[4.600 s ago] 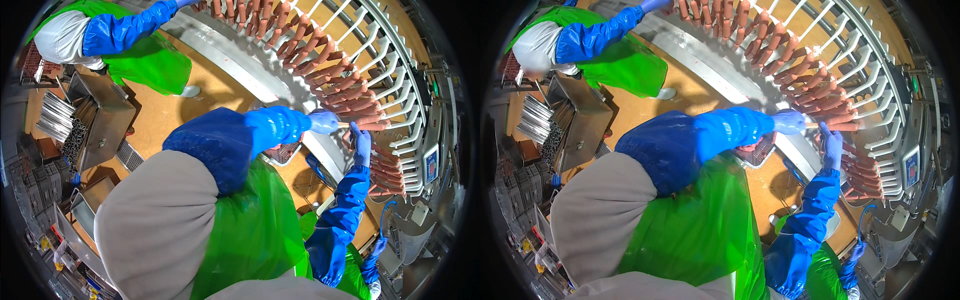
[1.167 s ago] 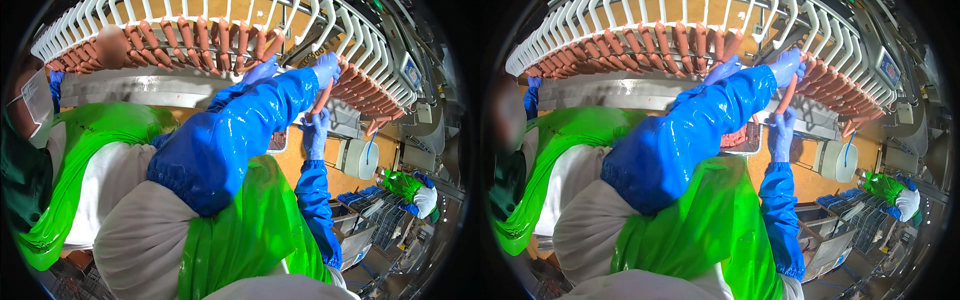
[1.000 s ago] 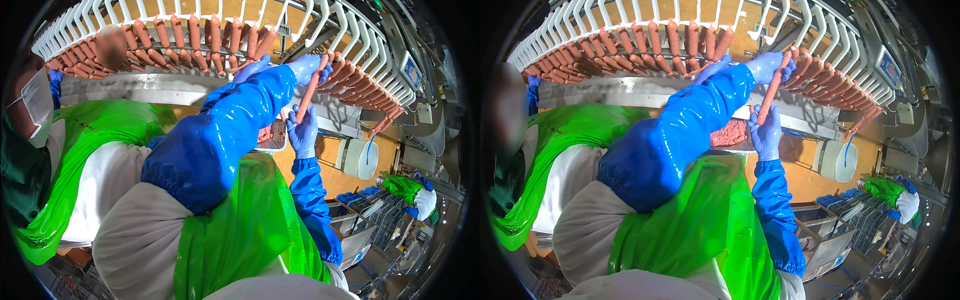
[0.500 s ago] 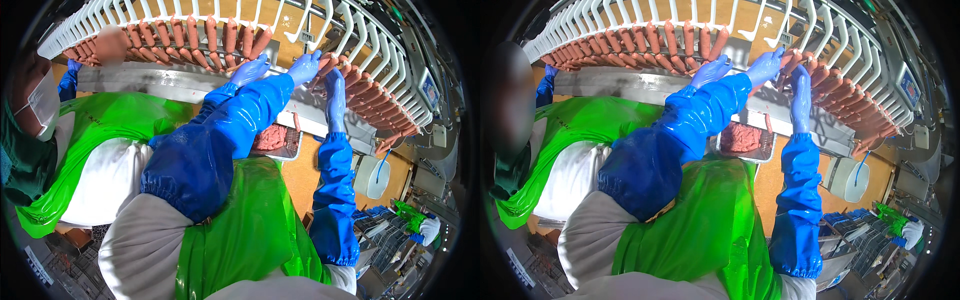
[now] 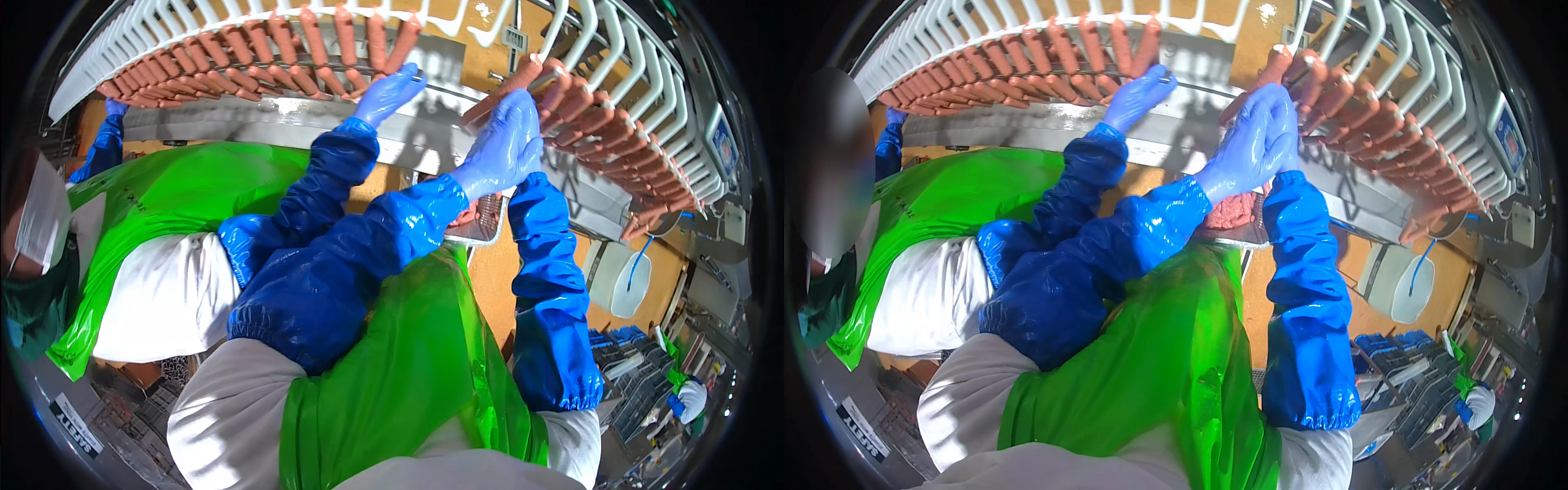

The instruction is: The person stands at a meat processing line and repeatedly takes long strands of sausage from a conveyor, links them by hand, and places the linked sausages into a metal tray. The person also uses a white bucket to rinse their gloved hands during the process.

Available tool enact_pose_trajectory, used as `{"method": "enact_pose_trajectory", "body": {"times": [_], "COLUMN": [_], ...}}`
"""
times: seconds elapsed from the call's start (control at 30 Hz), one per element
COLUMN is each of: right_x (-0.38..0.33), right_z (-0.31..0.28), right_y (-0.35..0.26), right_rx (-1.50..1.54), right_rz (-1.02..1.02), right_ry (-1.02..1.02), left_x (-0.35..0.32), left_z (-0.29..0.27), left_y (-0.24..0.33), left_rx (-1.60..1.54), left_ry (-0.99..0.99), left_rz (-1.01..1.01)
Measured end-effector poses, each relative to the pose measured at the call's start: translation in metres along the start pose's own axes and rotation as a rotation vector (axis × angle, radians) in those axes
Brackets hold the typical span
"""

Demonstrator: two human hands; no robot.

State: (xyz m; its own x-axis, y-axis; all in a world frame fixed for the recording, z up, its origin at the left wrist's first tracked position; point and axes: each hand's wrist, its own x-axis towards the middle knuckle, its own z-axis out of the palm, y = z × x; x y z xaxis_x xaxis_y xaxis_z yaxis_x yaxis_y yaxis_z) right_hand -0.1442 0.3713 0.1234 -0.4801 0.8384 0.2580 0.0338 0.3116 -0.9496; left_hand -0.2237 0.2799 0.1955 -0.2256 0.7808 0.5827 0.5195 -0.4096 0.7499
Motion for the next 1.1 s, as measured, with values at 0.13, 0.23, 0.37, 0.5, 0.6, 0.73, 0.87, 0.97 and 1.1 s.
{"method": "enact_pose_trajectory", "body": {"times": [0.13,0.23,0.37,0.5,0.6,0.73,0.87,0.97,1.1], "right_x": [-0.025,-0.041,-0.045,-0.036,-0.021,-0.011,-0.001,0.041,0.033], "right_z": [-0.031,-0.034,-0.028,-0.037,-0.065,-0.084,-0.041,-0.007,-0.106], "right_y": [-0.008,-0.044,-0.065,-0.055,-0.046,-0.011,0.016,-0.045,0.043], "right_rx": [-0.272,0.102,0.346,0.478,0.099,0.015,0.647,0.518,0.164], "right_rz": [0.112,0.358,0.475,0.657,0.516,0.184,0.349,0.671,0.321], "right_ry": [0.025,-0.024,0.061,0.013,-0.132,-0.123,-0.148,-0.217,-0.202], "left_x": [0.03,0.083,0.04,0.011,0.025,0.037,0.027,0.028,0.011], "left_z": [0.054,0.003,0.017,0.013,0.002,0.012,-0.014,-0.065,0.004], "left_y": [-0.074,-0.077,-0.067,-0.058,-0.055,-0.033,-0.039,-0.002,0.025], "left_rx": [-0.389,-0.525,-0.391,-0.378,-0.249,-0.177,0.308,-0.088,-1.633], "left_ry": [0.003,-0.325,-0.389,-0.405,-0.649,-0.737,-0.443,-0.209,-0.136], "left_rz": [-0.473,-0.635,-0.331,-0.372,-0.403,-0.557,-0.032,-0.539,-1.018]}}
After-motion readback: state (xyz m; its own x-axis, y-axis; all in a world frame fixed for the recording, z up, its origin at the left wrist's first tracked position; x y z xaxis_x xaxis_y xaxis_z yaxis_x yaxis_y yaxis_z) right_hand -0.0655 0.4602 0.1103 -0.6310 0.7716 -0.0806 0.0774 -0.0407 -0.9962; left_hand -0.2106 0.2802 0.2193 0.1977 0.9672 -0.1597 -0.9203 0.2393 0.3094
